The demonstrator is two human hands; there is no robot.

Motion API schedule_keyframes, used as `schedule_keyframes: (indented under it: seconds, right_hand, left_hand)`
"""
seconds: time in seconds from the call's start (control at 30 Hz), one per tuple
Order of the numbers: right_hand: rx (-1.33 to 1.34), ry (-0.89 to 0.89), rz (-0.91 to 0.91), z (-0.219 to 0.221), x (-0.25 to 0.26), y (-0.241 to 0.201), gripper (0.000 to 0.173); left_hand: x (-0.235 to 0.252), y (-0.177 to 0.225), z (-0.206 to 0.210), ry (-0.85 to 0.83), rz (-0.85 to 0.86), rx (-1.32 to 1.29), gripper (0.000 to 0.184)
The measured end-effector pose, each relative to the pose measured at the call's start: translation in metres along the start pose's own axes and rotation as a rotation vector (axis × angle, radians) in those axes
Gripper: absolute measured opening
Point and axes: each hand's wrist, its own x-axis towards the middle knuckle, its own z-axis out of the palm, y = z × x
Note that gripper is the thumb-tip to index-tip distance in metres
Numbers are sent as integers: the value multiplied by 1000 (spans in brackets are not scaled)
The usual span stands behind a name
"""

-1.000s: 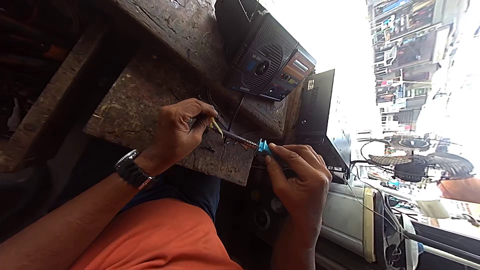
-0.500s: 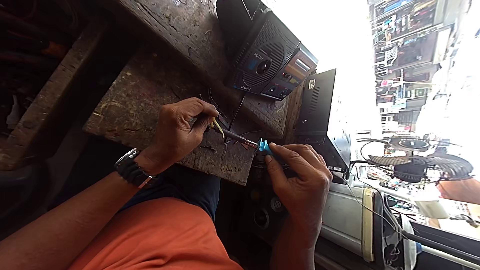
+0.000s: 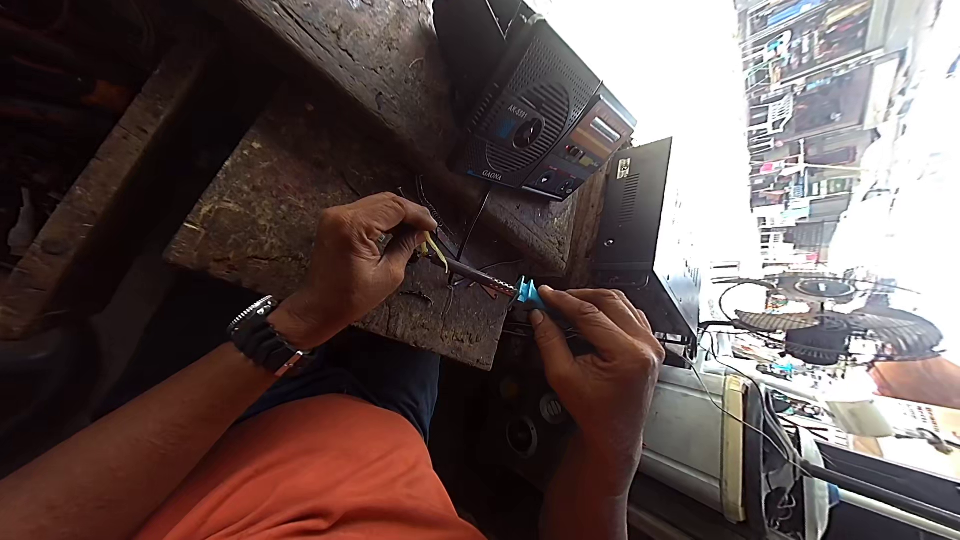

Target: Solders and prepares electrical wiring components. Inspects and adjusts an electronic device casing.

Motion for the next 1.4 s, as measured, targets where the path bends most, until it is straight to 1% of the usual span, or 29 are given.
schedule_keyframes:
  seconds: [0.27, 1.4]
  right_hand:
    - [7, 3, 1, 1, 0, 0, 20]
    - [-4, 10, 4, 3, 1, 1, 21]
  left_hand:
    - [0, 1, 0, 10, -3, 40, 10]
    - [0, 0, 0, 51, -34, -26, 12]
